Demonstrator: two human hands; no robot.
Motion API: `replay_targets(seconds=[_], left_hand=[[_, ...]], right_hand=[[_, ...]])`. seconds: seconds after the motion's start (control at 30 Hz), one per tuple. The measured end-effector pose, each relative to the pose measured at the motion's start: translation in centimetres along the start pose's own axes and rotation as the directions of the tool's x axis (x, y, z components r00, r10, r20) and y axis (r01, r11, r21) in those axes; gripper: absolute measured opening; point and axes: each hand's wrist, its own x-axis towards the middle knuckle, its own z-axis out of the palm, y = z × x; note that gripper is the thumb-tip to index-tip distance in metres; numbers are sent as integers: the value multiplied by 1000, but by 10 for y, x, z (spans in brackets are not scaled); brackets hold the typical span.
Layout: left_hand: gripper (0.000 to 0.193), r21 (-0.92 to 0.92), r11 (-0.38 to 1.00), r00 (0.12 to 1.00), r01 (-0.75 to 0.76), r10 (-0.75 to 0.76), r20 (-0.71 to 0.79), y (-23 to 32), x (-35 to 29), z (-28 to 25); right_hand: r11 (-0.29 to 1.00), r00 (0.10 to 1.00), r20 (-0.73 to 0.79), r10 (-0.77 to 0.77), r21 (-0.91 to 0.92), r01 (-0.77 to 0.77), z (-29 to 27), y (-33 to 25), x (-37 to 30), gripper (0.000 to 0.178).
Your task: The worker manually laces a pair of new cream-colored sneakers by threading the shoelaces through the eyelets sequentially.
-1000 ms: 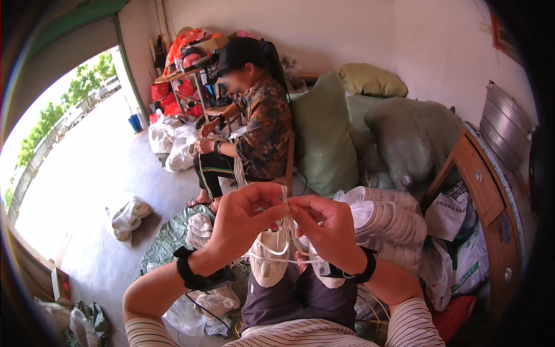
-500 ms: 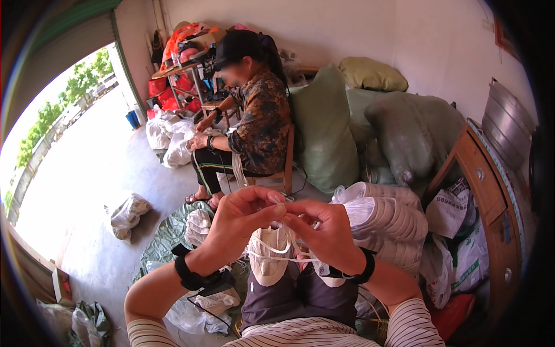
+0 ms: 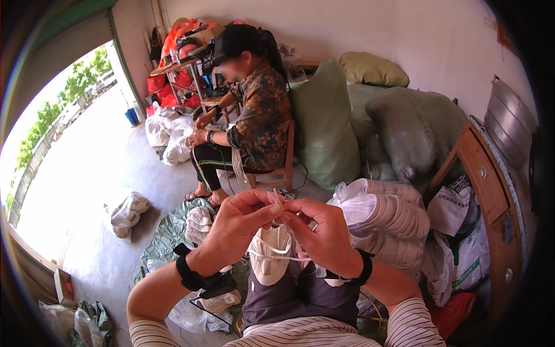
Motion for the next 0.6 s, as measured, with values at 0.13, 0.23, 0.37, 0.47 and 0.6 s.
replay_targets(seconds=[0.13,0.23,0.37,0.47,0.6], left_hand=[[15,-32,999,1000,11,-12,-22,-2,3,-3],[15,-49,998,999,27,-28,-22,0,4,-4],[16,-79,996,1000,27,-27,4,-2,5,-8],[16,-88,995,999,46,-47,-9,-2,6,-8],[17,-114,991,998,67,-68,-3,-4,8,-12]], right_hand=[[999,1000,8,21,25,-21,3,7,2,19],[996,999,12,51,69,-51,4,8,3,20],[987,993,36,116,111,-120,5,9,5,21],[990,992,48,118,74,-121,5,10,6,20],[991,993,51,108,74,-111,5,11,8,20]])
